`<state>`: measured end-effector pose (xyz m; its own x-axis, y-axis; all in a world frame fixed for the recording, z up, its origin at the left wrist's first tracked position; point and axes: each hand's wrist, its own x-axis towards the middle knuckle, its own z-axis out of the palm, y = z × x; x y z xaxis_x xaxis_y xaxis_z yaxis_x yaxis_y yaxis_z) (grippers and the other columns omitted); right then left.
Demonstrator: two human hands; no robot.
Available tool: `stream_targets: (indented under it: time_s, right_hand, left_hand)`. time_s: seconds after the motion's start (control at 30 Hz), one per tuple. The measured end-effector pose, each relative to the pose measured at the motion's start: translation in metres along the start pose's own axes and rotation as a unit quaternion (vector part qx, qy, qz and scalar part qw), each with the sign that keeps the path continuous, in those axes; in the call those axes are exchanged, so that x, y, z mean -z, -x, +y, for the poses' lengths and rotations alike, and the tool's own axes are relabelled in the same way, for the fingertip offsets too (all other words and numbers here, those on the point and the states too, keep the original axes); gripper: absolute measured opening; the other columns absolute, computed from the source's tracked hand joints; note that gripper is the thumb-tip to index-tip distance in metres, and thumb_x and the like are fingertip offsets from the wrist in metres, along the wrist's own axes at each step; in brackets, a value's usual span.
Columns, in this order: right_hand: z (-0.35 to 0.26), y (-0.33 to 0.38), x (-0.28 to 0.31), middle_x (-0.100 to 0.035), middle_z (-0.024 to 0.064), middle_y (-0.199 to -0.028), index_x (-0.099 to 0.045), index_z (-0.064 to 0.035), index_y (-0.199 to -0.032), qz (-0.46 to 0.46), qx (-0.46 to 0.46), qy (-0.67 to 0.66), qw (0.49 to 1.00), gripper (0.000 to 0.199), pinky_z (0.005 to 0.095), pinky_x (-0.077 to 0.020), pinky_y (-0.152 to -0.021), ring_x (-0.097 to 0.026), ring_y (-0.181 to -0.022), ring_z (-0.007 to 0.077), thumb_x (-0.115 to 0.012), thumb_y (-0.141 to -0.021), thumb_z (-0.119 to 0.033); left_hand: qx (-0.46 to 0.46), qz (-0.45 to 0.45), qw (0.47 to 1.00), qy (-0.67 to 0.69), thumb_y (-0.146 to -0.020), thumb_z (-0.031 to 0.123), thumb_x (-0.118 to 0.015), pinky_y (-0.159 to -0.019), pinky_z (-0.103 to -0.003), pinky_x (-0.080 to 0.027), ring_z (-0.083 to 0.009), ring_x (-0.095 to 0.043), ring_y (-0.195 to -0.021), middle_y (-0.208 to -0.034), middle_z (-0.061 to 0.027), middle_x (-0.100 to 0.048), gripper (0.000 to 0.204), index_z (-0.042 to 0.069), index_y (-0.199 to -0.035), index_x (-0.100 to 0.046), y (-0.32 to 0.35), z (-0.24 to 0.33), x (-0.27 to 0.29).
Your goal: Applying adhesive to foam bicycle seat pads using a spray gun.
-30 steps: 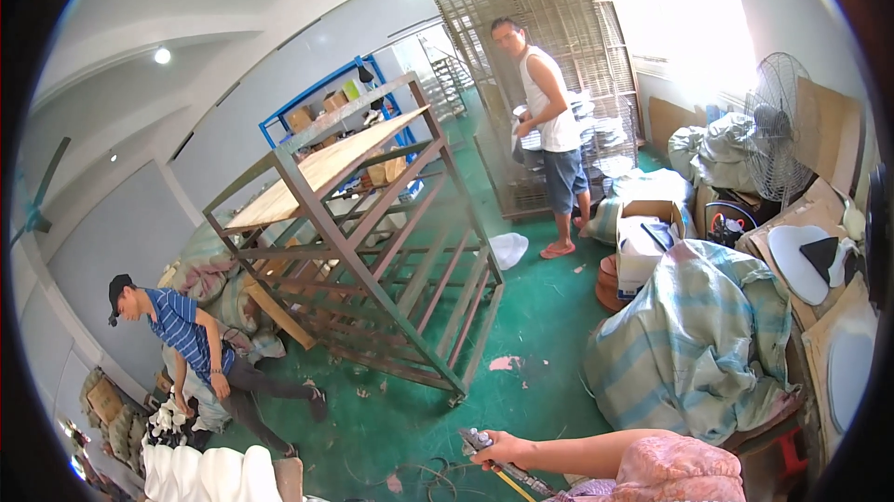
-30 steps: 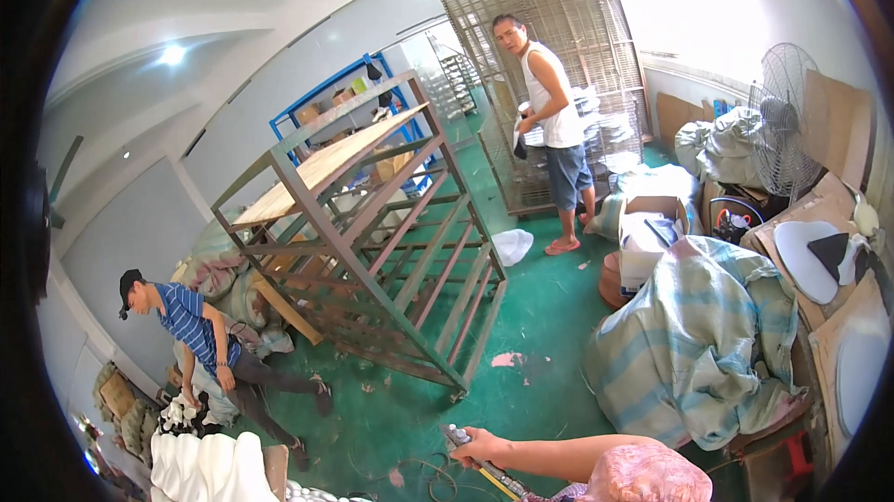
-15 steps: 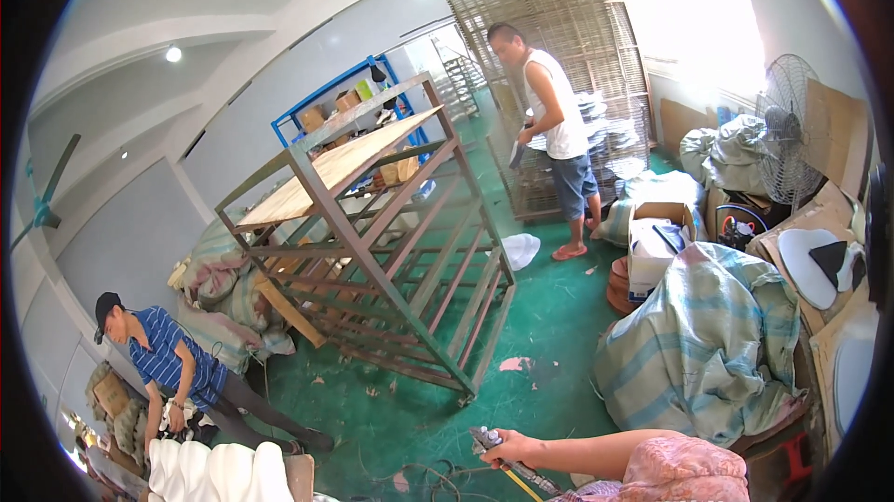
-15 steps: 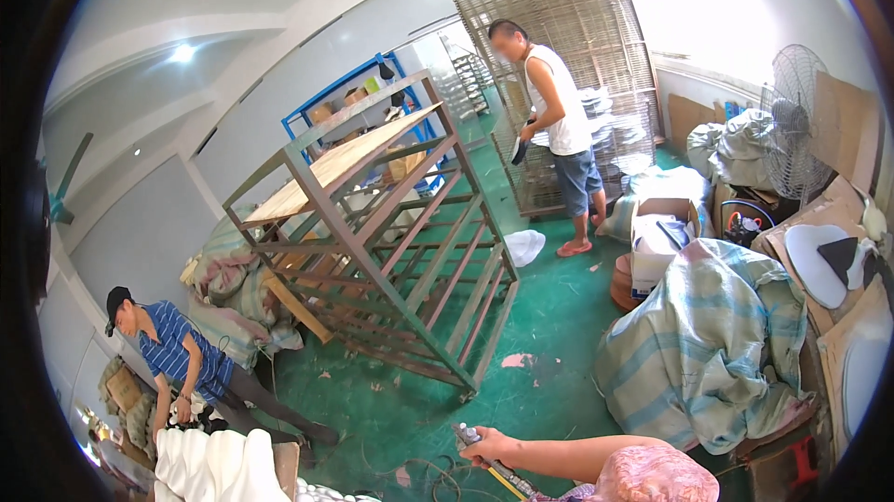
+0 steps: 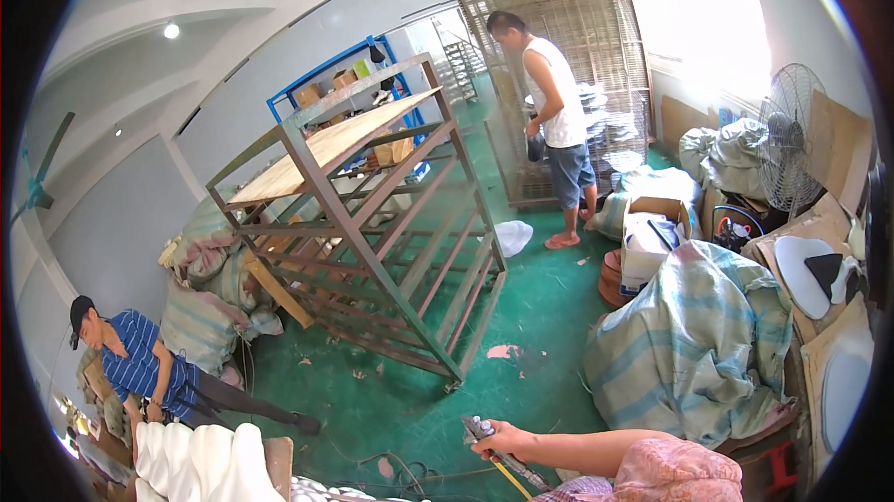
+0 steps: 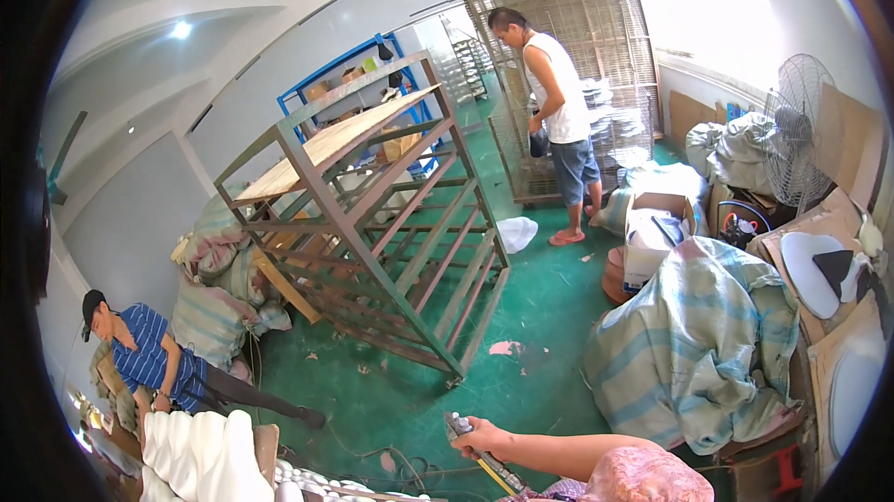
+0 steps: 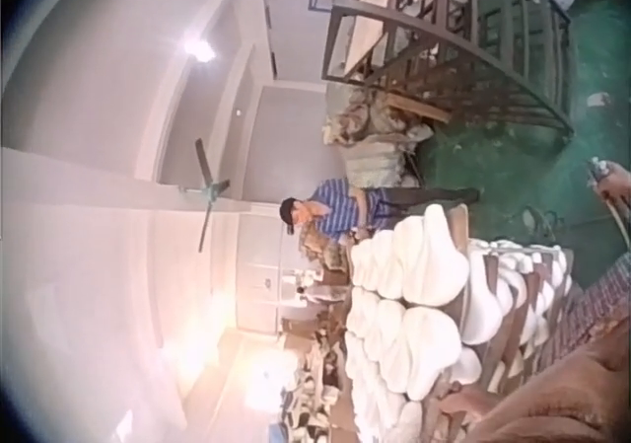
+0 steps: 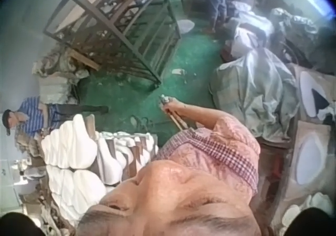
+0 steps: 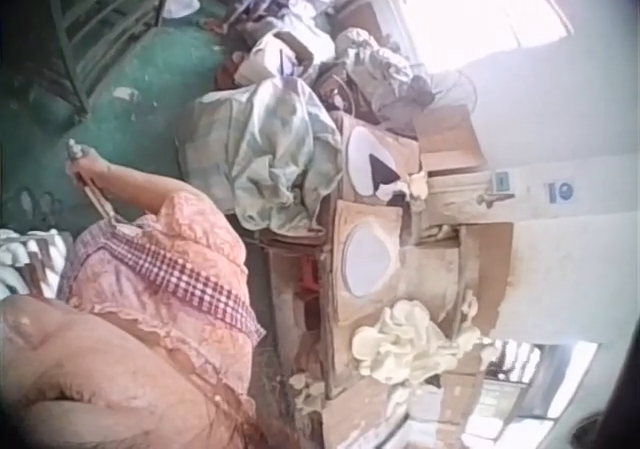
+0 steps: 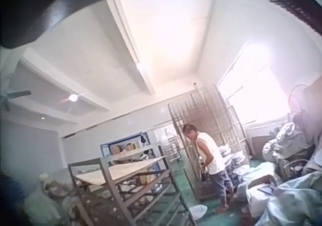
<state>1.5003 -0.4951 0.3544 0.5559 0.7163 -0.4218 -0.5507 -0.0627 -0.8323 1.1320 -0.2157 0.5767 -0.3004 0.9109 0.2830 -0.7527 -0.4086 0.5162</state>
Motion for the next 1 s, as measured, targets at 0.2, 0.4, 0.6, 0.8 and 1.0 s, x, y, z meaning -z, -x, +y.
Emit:
stream_targets:
  time_s: [0.2, 0.4, 0.6, 0.8, 1.0]
  right_hand:
    - [0.001, -0.006, 0.005, -0.056, 0.0034, -0.074, -0.049, -0.0064, -0.097, -0.005, -0.007, 0.008, 1.0, 0.03, 0.0263, -0.0429, -0.047, -0.053, -0.059, 0.0112, -0.068, -0.075, -0.013]
    - [0.0, 0.004, 0.007, -0.055, 0.0016, -0.078, -0.049, -0.0081, -0.1, -0.015, -0.012, 0.012, 1.0, 0.032, 0.0263, -0.0434, -0.049, -0.053, -0.062, 0.0109, -0.068, -0.075, -0.014]
    - [0.001, 0.015, 0.032, -0.056, 0.0016, -0.08, -0.049, -0.0084, -0.101, -0.002, -0.015, 0.002, 1.0, 0.034, 0.0262, -0.044, -0.05, -0.054, -0.063, 0.0109, -0.069, -0.074, -0.014]
    - [0.008, 0.001, 0.081, -0.056, 0.0019, -0.078, -0.05, -0.0088, -0.1, 0.028, -0.027, -0.026, 0.999, 0.032, 0.0262, -0.0438, -0.049, -0.054, -0.063, 0.0113, -0.069, -0.074, -0.012]
    - [-0.024, -0.066, 0.154, -0.056, 0.0028, -0.074, -0.05, -0.0083, -0.098, 0.033, -0.047, -0.061, 0.996, 0.031, 0.0262, -0.0431, -0.047, -0.055, -0.061, 0.0122, -0.069, -0.073, -0.01]
  left_hand:
    - [-0.004, 0.009, 1.0, -0.005, -0.085, 0.034, -0.05, -0.052, -0.033, -0.042, -0.0273, -0.051, -0.061, -0.081, -0.0204, -0.056, 0.045, -0.01, -0.094, -0.055, 0.009, 0.003, 0.007]
    - [-0.007, 0.016, 1.0, -0.002, -0.085, 0.034, -0.05, -0.052, -0.033, -0.042, -0.0272, -0.051, -0.061, -0.081, -0.0204, -0.056, 0.045, -0.01, -0.094, -0.055, 0.027, 0.011, 0.01]
    - [-0.011, 0.014, 1.0, 0.001, -0.085, 0.034, -0.05, -0.051, -0.033, -0.042, -0.0272, -0.051, -0.061, -0.081, -0.0204, -0.056, 0.045, -0.01, -0.094, -0.055, 0.047, 0.009, 0.004]
    - [-0.018, 0.004, 1.0, 0.0, -0.085, 0.034, -0.05, -0.051, -0.033, -0.042, -0.0272, -0.051, -0.06, -0.081, -0.0204, -0.056, 0.045, -0.01, -0.094, -0.055, 0.08, -0.022, -0.029]
    - [-0.047, -0.003, 0.999, -0.003, -0.084, 0.034, -0.05, -0.051, -0.033, -0.042, -0.0272, -0.051, -0.06, -0.08, -0.0203, -0.056, 0.045, -0.01, -0.094, -0.055, 0.137, -0.085, -0.114]
